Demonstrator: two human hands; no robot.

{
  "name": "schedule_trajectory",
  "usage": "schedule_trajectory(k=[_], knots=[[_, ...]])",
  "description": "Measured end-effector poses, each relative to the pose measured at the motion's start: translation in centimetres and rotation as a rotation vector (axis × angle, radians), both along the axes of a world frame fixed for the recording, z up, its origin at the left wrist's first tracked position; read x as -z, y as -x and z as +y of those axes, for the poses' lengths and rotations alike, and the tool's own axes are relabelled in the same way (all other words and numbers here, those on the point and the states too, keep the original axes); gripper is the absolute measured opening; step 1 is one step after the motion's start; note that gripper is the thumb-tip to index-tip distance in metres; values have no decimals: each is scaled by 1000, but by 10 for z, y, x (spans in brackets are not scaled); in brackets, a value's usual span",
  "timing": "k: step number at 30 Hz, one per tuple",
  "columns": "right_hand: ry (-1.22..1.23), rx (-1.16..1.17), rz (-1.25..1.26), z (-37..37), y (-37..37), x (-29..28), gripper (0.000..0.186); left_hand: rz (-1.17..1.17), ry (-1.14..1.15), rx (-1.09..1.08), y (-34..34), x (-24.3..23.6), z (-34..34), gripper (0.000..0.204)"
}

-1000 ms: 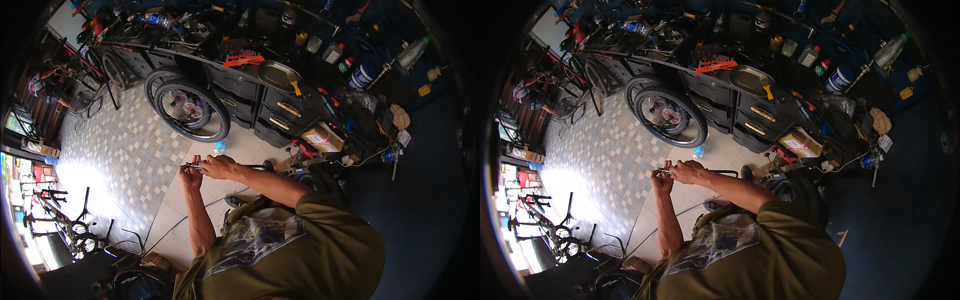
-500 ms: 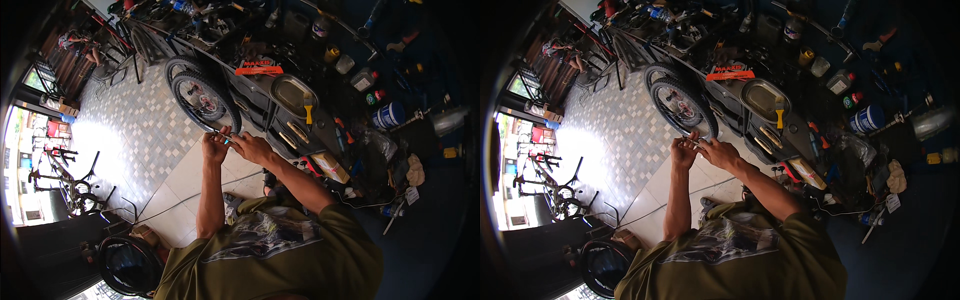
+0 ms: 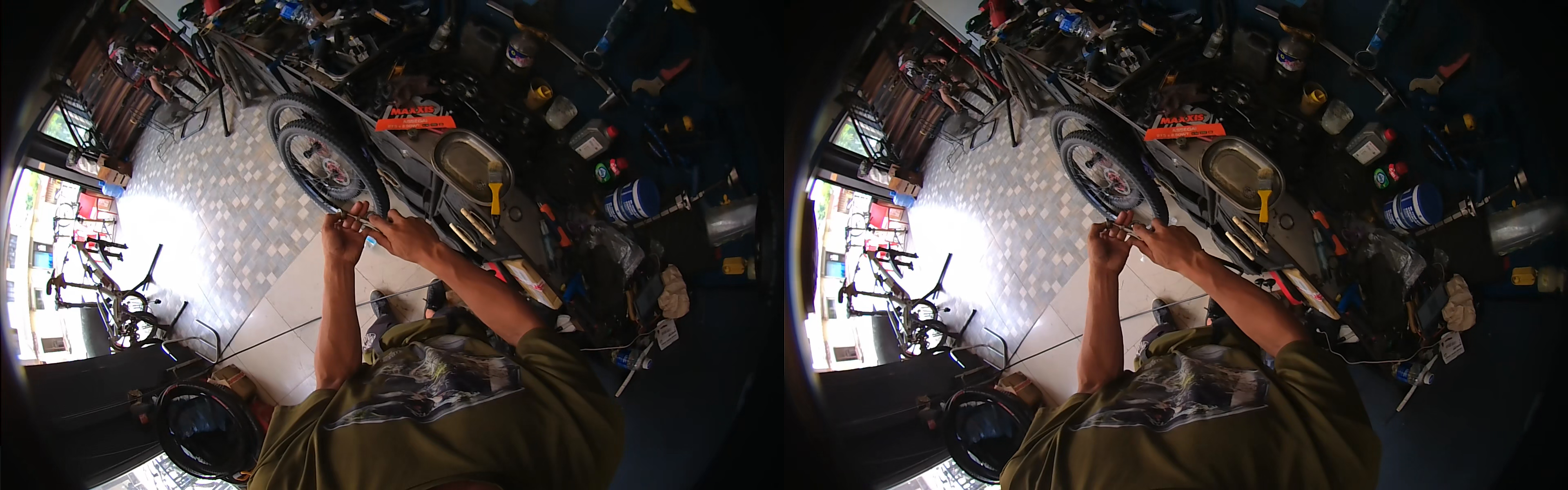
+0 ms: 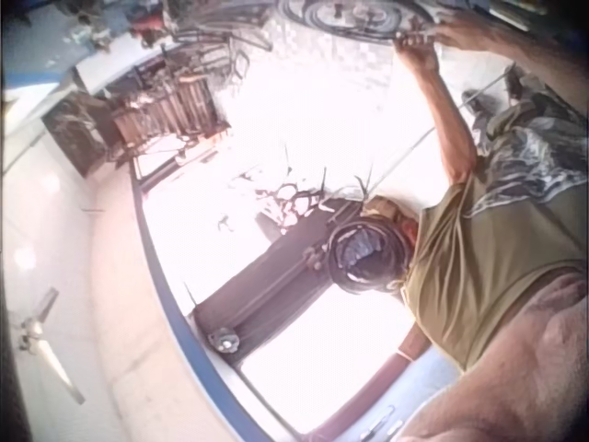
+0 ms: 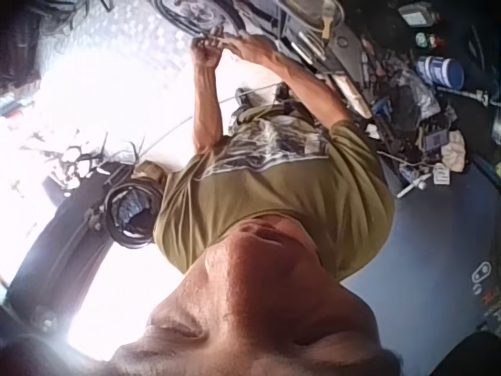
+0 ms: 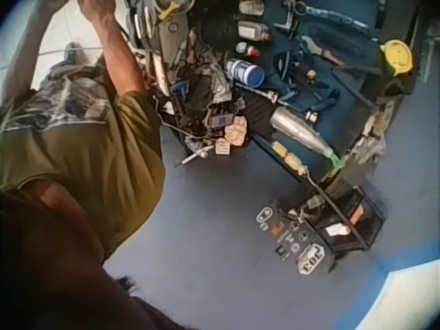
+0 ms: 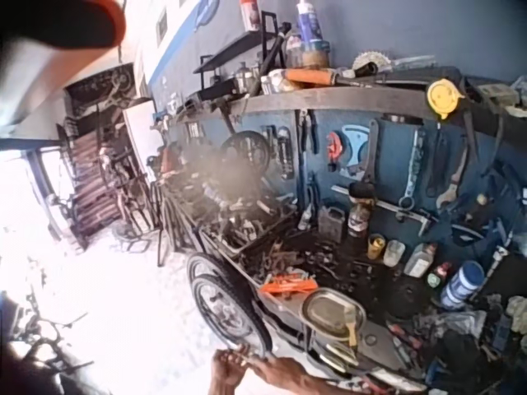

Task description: The person cleans small bicycle components in a metal tray using a brush and liquid. They then use a grease gun to apply lubricant to a bicycle wheel hub and handle small rings and tools on the workbench.

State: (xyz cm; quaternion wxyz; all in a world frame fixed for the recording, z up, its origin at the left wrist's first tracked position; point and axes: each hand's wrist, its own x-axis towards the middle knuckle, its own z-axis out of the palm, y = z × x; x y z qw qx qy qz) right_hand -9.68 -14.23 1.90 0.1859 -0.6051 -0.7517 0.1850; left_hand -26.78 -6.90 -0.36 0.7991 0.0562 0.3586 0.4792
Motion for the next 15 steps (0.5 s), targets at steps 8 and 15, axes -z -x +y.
schedule_trajectory(k=[8, 15], knots=[[40, 51, 259, 8, 28, -19, 47, -26, -153, 56, 38, -14, 12, 22], [155, 75, 198, 12, 55, -59, 41, 534, -435, 77, 80, -37, 27, 24]])
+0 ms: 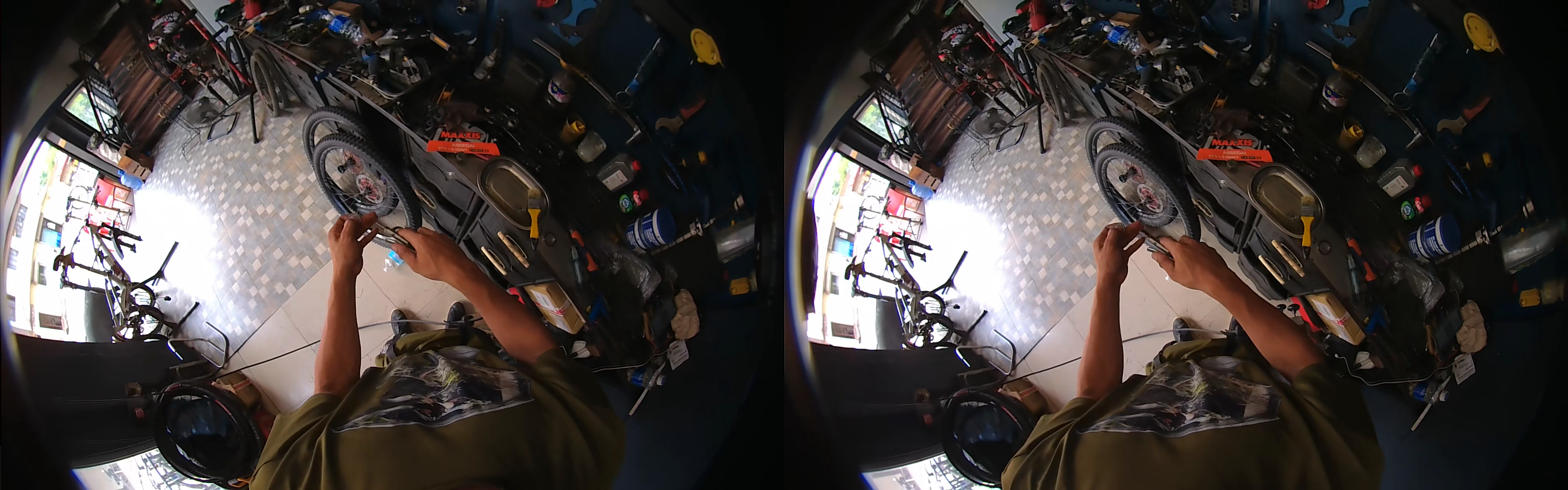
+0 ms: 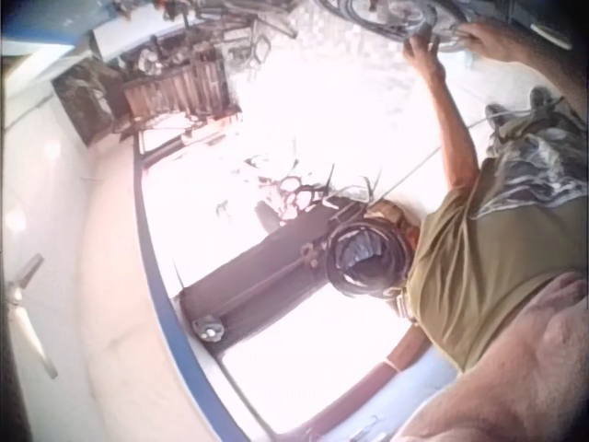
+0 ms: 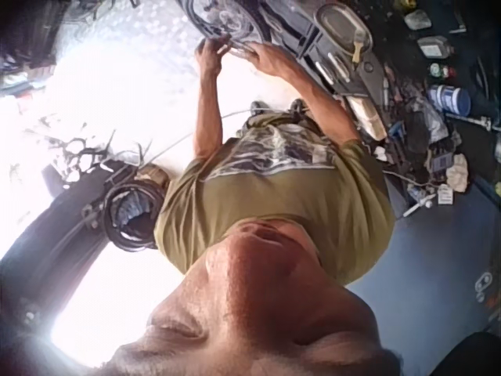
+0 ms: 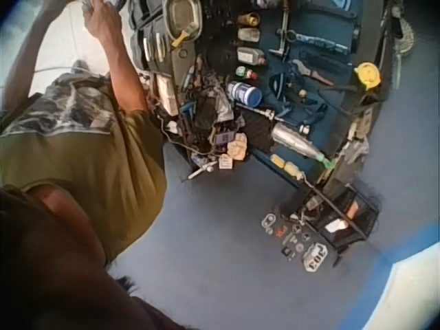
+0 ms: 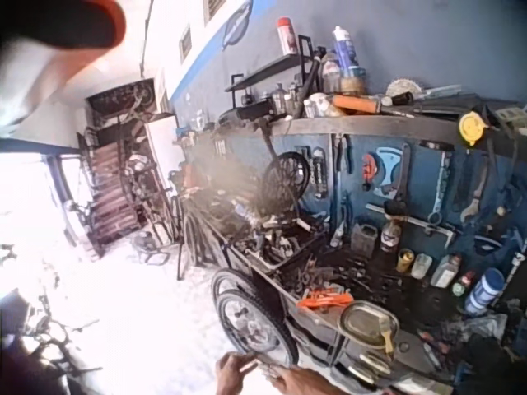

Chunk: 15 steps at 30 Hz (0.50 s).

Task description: The person cleans small bicycle components in a metal tray using a brush and liquid. They then use a grease gun to apply lubricant to a bicycle wheel hub and handle small rings and tools on the workbench.

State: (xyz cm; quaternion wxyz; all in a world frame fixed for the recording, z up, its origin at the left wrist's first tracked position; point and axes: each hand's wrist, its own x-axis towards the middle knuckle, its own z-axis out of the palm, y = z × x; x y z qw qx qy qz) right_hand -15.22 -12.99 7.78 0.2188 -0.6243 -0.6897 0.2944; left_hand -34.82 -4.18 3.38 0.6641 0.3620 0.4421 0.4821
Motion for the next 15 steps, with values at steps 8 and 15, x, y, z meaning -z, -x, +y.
schedule_trajectory(k=[8, 15], knots=[[63, -67, -189, 28, 61, -39, 40, 2, -22, -115, 29, -2, 14, 22], [-16, -106, -229, 39, 83, -39, 37, 7, -58, -188, 51, 5, 13, 23]])
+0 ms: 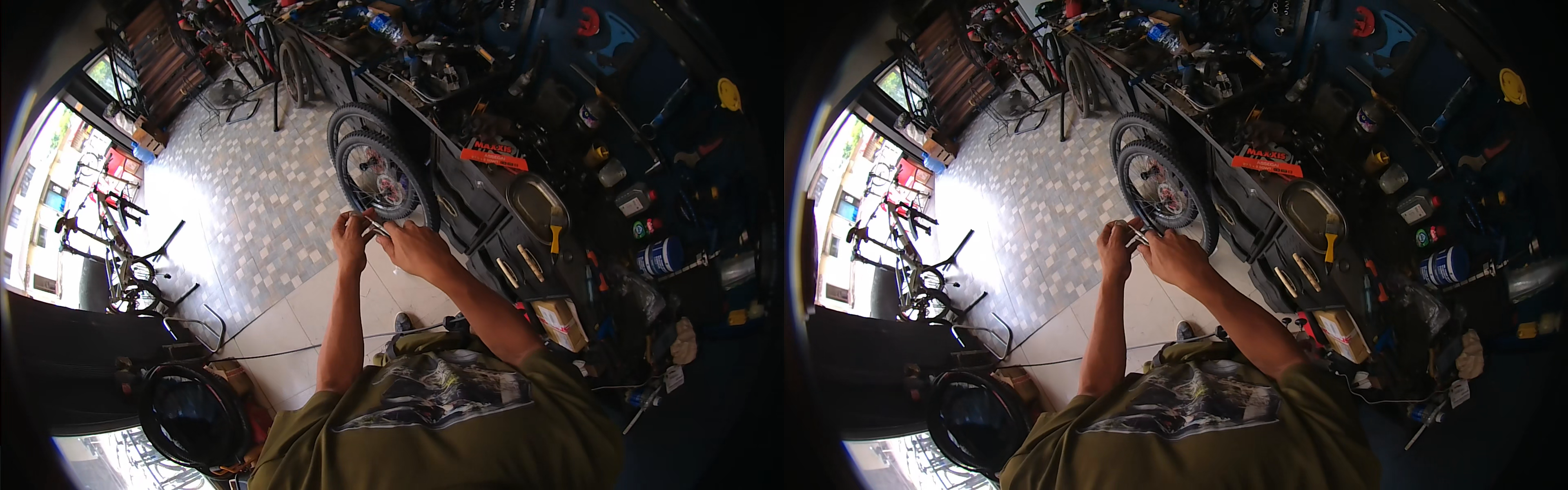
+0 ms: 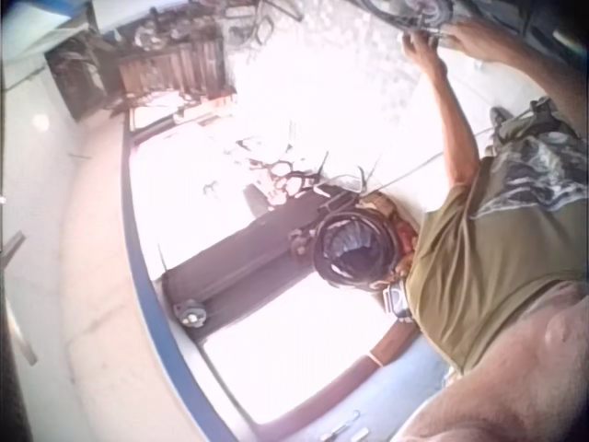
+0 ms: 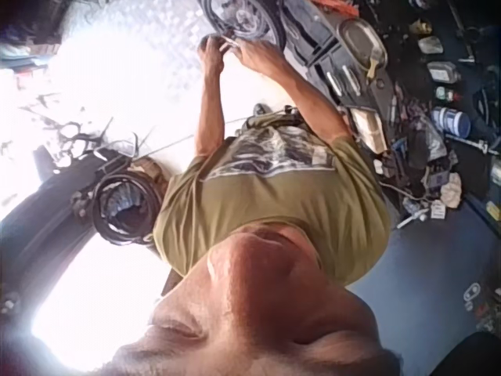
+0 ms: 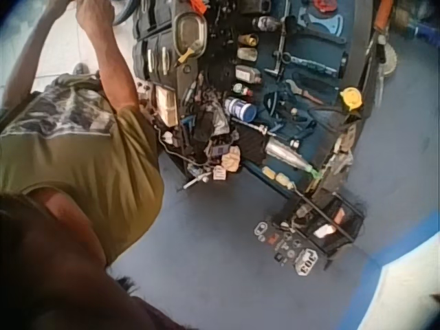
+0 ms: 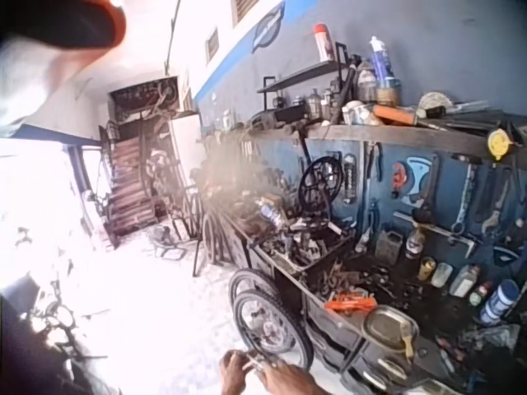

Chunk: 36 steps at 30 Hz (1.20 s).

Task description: The person cleans small bicycle components in a metal tray using a brush and liquid. They then use a grease gun to apply lubricant to a bicycle wheel hub and handle small rings and tools on the workbench.

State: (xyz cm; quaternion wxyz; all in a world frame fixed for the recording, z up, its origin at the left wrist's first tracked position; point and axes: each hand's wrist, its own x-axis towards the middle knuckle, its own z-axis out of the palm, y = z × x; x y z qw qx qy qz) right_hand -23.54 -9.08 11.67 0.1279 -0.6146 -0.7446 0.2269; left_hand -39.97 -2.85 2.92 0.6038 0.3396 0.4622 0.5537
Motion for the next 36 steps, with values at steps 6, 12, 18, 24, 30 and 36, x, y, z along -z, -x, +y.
schedule_trajectory(k=[6, 12, 18, 24, 30, 36], knots=[[-51, -20, 76, 0, 3, 5, 35, -8, 5, 6, 7, 1, -4, 26], [-73, 26, 95, -4, -4, 1, 36, 4, 10, 40, 4, 0, -8, 29], [26, 80, 133, -23, -35, 22, 42, -31, 73, 86, -5, 6, -5, 25], [189, 213, 199, -87, -91, 69, 44, -15, 131, 246, -44, 14, -9, 24], [240, 443, 193, -188, -157, 125, 47, 5, 110, 487, -133, 2, -7, 28], [142, 644, 258, -280, -201, 179, 46, 141, -18, 735, -246, -11, -7, 43]])
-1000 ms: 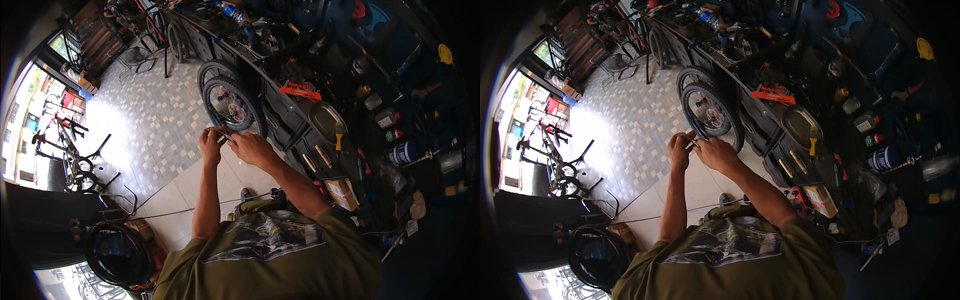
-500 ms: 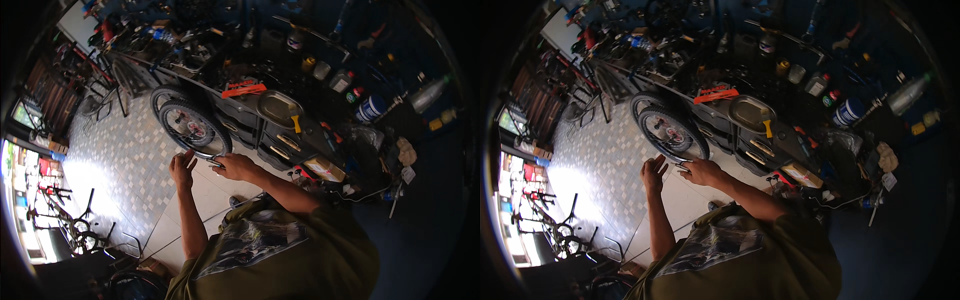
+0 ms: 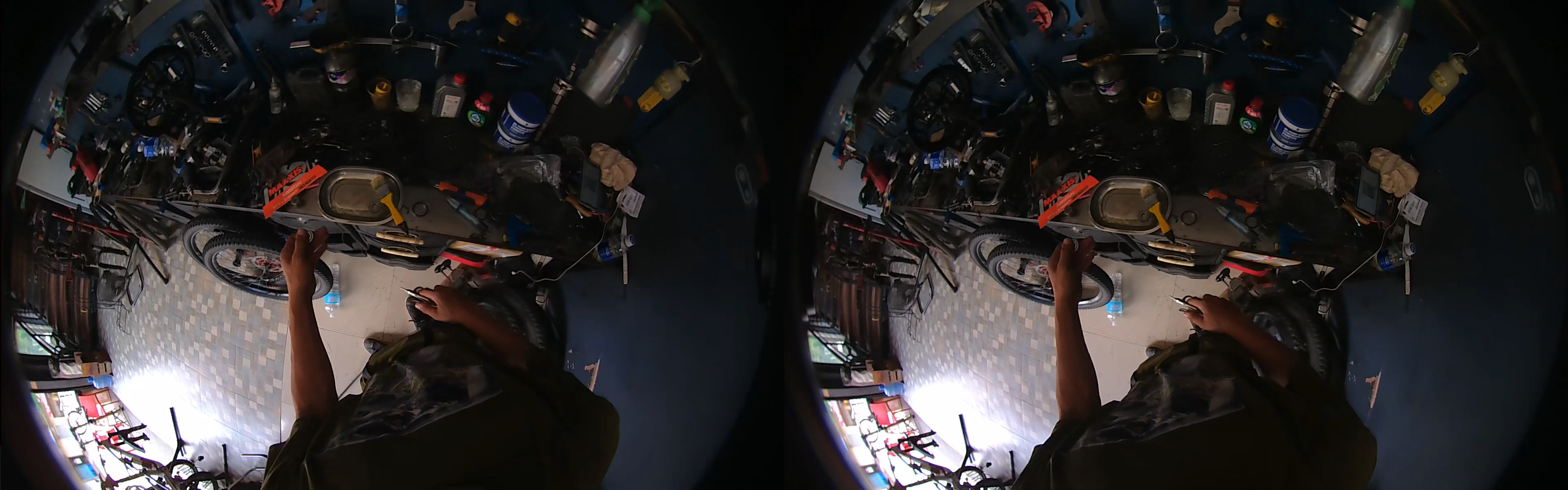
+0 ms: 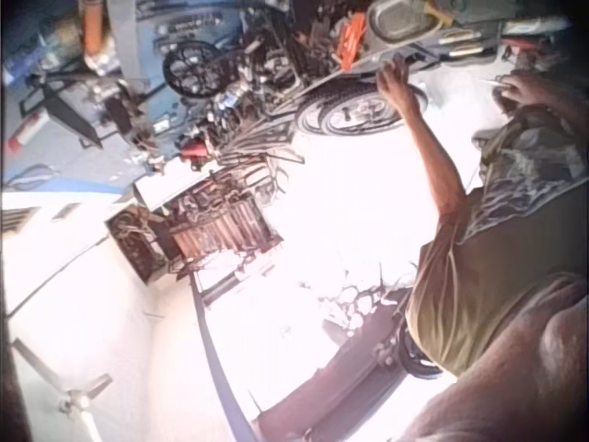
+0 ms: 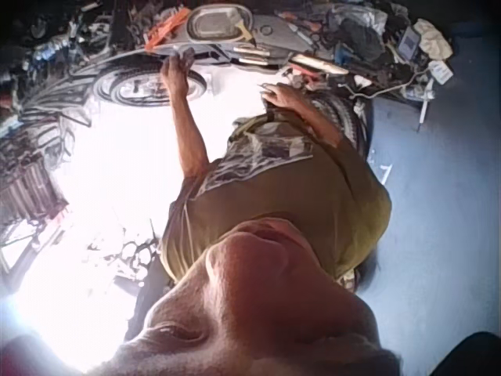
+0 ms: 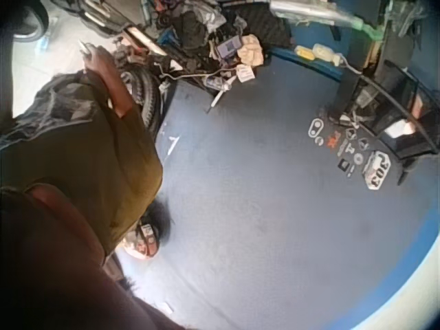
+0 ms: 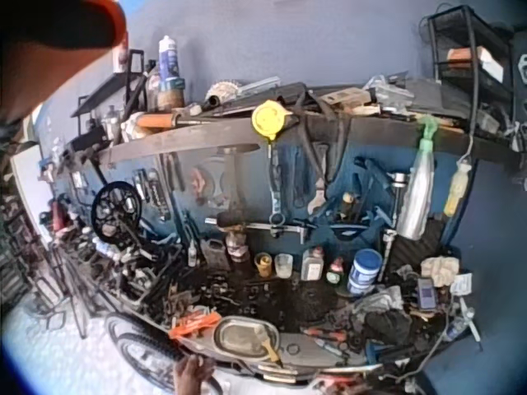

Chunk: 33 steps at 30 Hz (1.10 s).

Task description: The person cleans small bicycle components in a metal tray using a brush and liquid. They then use a grease gun to apply lubricant to a bicycle wheel hub and handle small rings and tools on the workbench.

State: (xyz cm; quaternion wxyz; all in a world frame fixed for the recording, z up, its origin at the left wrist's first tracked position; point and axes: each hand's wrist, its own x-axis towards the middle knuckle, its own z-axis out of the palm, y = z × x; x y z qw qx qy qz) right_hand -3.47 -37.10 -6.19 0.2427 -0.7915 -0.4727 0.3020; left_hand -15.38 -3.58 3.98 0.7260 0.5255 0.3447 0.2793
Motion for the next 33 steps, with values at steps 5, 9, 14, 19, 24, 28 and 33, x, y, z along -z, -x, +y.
schedule_trajectory(k=[5, 9, 14, 19, 24, 28, 33], knots=[[-22, 107, 108, -26, -17, -22, 40, 32, -132, 154, -88, -12, -6, 35], [-45, 108, 154, -41, -25, -12, 40, 46, -179, 207, -144, -21, -20, 27], [-85, 128, 268, -61, -31, 9, 43, 222, -553, 294, -203, -9, -30, 28], [10, 195, 238, -78, -36, 1, 46, 298, -659, 395, -252, 23, -35, 39], [135, 232, 312, -87, -47, -33, 48, 287, -815, 300, -273, 74, -40, 33], [233, 303, 367, -102, -43, -22, 50, 265, -1152, 353, -288, 68, -57, 17], [227, 298, 334, -111, -41, -20, 56, 367, -1306, 388, -295, 58, -73, 15]])
